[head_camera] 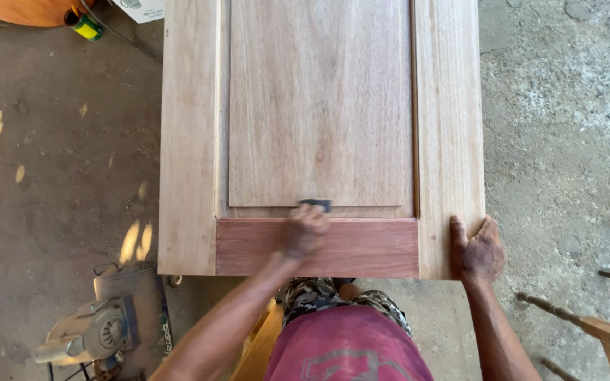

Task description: Manually sanding the surface of a wooden door using a piece of sandpaper.

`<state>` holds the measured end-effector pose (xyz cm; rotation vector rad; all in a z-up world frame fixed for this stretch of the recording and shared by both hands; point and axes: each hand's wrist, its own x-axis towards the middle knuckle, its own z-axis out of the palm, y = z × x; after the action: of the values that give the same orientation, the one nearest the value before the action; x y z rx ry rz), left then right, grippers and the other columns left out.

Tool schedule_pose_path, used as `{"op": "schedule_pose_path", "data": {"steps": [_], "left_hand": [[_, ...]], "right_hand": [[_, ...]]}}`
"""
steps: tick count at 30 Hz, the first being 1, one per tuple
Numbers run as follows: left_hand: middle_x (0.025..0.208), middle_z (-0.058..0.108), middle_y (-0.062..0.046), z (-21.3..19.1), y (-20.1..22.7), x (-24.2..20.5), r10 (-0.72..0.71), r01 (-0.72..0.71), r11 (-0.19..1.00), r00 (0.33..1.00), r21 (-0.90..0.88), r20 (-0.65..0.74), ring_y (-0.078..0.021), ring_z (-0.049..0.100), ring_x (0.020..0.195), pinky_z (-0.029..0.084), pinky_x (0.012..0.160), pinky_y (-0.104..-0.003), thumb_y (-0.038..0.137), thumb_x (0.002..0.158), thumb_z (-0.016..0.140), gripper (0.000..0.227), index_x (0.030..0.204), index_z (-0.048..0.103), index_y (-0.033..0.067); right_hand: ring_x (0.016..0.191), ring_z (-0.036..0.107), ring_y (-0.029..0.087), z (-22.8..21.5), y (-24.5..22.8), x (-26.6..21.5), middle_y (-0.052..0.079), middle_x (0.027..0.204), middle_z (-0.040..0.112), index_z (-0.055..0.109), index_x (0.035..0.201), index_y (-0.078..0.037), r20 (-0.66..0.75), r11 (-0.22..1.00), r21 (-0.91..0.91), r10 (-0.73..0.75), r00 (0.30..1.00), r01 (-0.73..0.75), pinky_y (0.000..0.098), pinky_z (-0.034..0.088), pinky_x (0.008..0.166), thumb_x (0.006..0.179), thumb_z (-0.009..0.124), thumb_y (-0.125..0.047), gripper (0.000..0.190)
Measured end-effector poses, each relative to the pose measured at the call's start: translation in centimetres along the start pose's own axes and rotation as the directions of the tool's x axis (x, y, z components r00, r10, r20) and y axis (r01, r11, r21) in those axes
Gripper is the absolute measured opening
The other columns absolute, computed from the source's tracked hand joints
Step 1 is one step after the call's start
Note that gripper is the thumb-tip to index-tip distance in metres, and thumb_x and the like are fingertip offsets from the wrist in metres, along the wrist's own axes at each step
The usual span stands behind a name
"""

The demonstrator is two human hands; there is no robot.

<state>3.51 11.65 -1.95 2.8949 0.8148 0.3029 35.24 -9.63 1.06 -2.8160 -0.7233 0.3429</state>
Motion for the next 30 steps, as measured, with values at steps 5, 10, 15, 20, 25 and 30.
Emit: {"op": "schedule_pose_path", "data": {"steps": [5, 10, 15, 20, 25, 30], "left_hand": [[0.095, 0.075, -0.014, -0.7, 3.4, 1.0, 0.022, -0.023, 0.999, 0.999, -0.044, -0.028, -0.0249, 0.072, 0.087, 0.064, 0.069, -0.039, 0.007, 0.101, 0.061, 0.018, 0.093, 0.077, 0.0027], [0.098, 0.075, -0.013, -6.0, -7.5, -7.0, 0.044, -0.028, 0.995, 0.985, 0.095, -0.165, -0.0256, 0.071, 0.093, 0.065, 0.075, -0.042, 0.013, 0.100, 0.071, 0.010, 0.106, 0.076, 0.0064], [0.109, 0.077, -0.005, -5.6, -14.4, -11.7, -0.150, 0.154, 0.971, 0.988, 0.183, -0.034, -0.0234, 0.071, 0.102, 0.064, 0.087, -0.042, 0.009, 0.084, 0.077, 0.027, 0.110, 0.078, 0.0167], [0.107, 0.076, -0.014, -2.7, -5.3, -6.2, -0.156, 0.159, 0.987, 0.984, 0.032, -0.091, -0.0293, 0.071, 0.100, 0.064, 0.081, -0.042, 0.015, 0.088, 0.079, 0.024, 0.110, 0.077, 0.0054], [0.107, 0.074, -0.015, 0.8, 1.6, -1.3, -0.031, 0.037, 0.999, 0.983, 0.032, -0.183, -0.0287, 0.073, 0.096, 0.065, 0.079, -0.042, 0.018, 0.094, 0.078, 0.022, 0.111, 0.076, 0.0043], [0.107, 0.076, -0.012, -4.9, -4.6, -4.1, -0.040, 0.028, 0.998, 0.979, -0.061, -0.199, -0.0265, 0.073, 0.093, 0.062, 0.079, -0.045, 0.020, 0.097, 0.081, 0.021, 0.113, 0.075, 0.0075]], "right_hand": [[0.091, 0.070, 0.038, 0.4, 0.5, 0.1, 0.022, 0.100, 0.070, 0.056, 0.129, -0.003, 0.016, 1.000, -0.007, 0.000, 1.000, 0.000, 0.0551, 0.054, 0.081, 0.101, 0.059, -0.068, 0.071], [0.090, 0.070, 0.040, 0.4, 0.3, -0.1, 0.025, 0.099, 0.070, 0.057, 0.133, -0.002, -0.018, 0.999, -0.001, -0.032, 0.999, 0.032, 0.0553, 0.055, 0.079, 0.102, 0.061, -0.067, 0.073], [0.087, 0.071, 0.037, 0.7, 0.9, 0.2, 0.022, 0.099, 0.069, 0.057, 0.133, -0.001, -0.026, 0.999, 0.007, -0.038, 0.999, 0.038, 0.0523, 0.056, 0.074, 0.101, 0.061, -0.067, 0.074], [0.087, 0.070, 0.036, 0.5, 0.7, 0.2, 0.020, 0.099, 0.069, 0.058, 0.127, -0.001, -0.012, 0.999, -0.031, -0.023, 1.000, 0.022, 0.0521, 0.056, 0.073, 0.102, 0.060, -0.068, 0.071], [0.086, 0.070, 0.035, 0.0, -0.1, 0.0, 0.021, 0.097, 0.068, 0.057, 0.125, -0.001, 0.000, 1.000, -0.021, -0.001, 1.000, 0.001, 0.0524, 0.055, 0.073, 0.101, 0.059, -0.067, 0.070], [0.085, 0.069, 0.035, 0.5, 0.4, 0.4, 0.020, 0.095, 0.067, 0.056, 0.127, -0.001, -0.003, 1.000, -0.029, -0.010, 1.000, 0.010, 0.0530, 0.055, 0.072, 0.101, 0.058, -0.068, 0.072]]}}
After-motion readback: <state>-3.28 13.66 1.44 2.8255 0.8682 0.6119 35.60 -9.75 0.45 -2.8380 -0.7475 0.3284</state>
